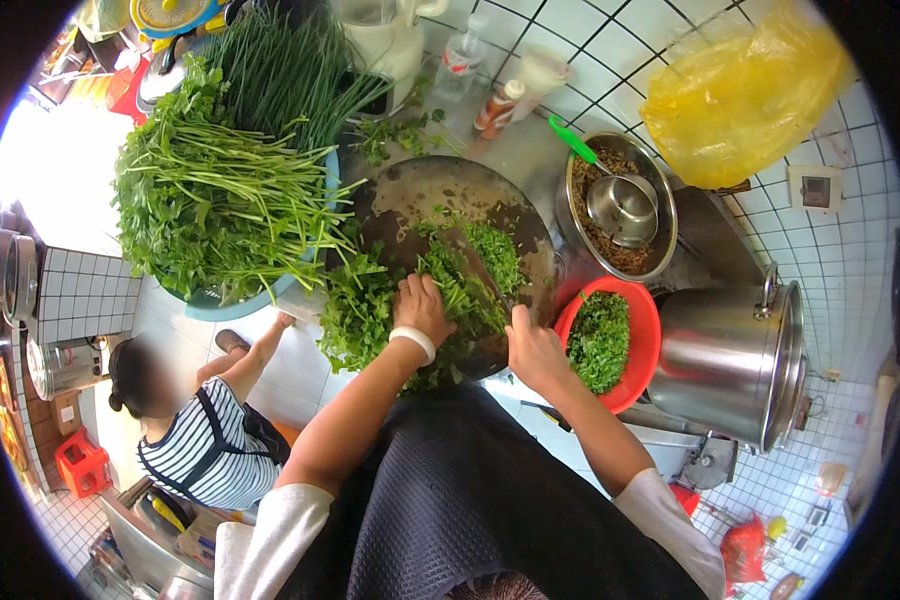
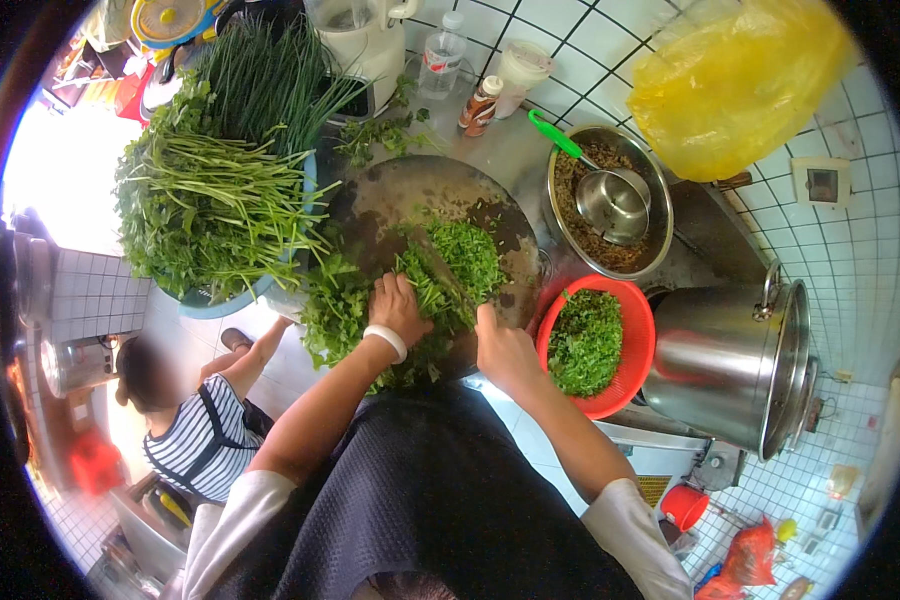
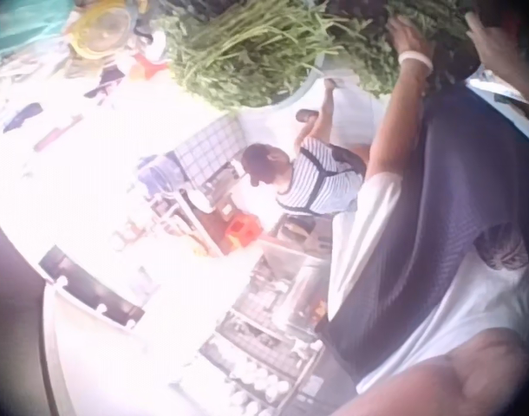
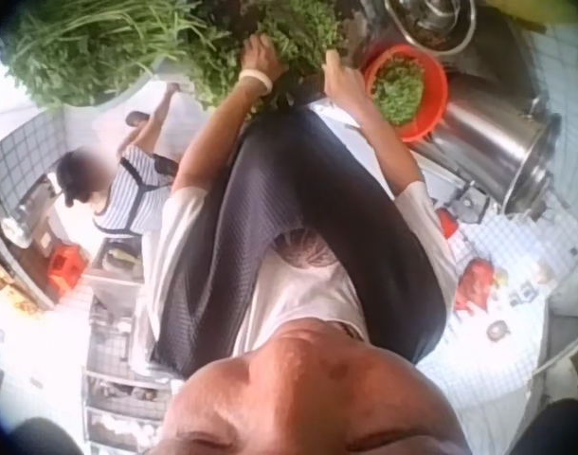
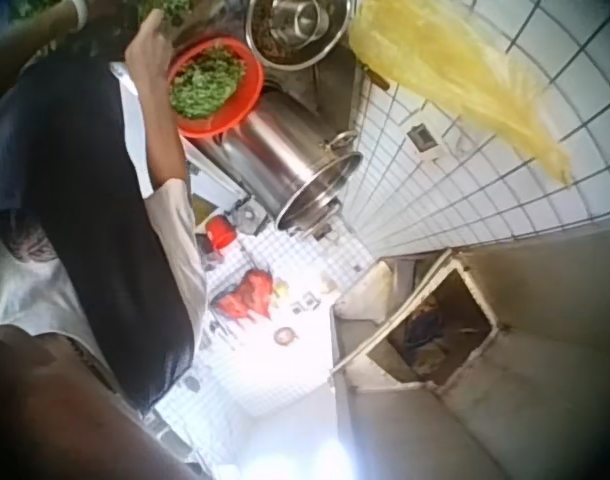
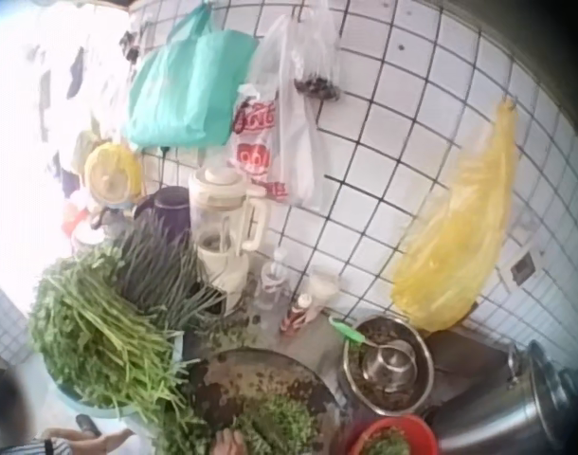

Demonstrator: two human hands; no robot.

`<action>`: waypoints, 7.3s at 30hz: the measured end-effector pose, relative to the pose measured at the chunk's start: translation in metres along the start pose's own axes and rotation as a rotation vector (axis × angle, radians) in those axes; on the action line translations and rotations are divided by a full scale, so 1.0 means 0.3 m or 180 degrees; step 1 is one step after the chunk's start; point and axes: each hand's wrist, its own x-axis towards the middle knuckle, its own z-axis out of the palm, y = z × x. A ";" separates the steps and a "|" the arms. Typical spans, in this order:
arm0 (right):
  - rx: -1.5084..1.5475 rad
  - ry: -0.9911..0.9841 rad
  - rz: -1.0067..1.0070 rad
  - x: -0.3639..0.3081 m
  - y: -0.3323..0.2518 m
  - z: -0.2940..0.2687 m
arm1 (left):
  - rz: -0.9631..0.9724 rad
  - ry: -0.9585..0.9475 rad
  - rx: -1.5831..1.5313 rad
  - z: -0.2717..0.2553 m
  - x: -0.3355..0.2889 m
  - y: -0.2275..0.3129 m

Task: The person repeatedly chops green leafy vegetables on a round wooden cutting board using a cleaver, then transfers the chopped pieces into a red colander. The person gathers new bunches from a nearby blue basin and continues chopping throughout the clip.

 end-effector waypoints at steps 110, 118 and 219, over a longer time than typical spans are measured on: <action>0.0118 -0.0265 -0.0187 0.083 0.016 0.144 | 0.1424 0.1300 -0.0506 0.124 -0.018 -0.126; -0.0107 -0.0170 -0.0391 0.056 -0.037 0.149 | 0.1511 0.1444 -0.0528 0.133 0.008 -0.117; 0.0658 -0.0871 -0.0214 -0.010 0.068 0.086 | 0.0840 0.0753 -0.0012 0.086 -0.277 -0.097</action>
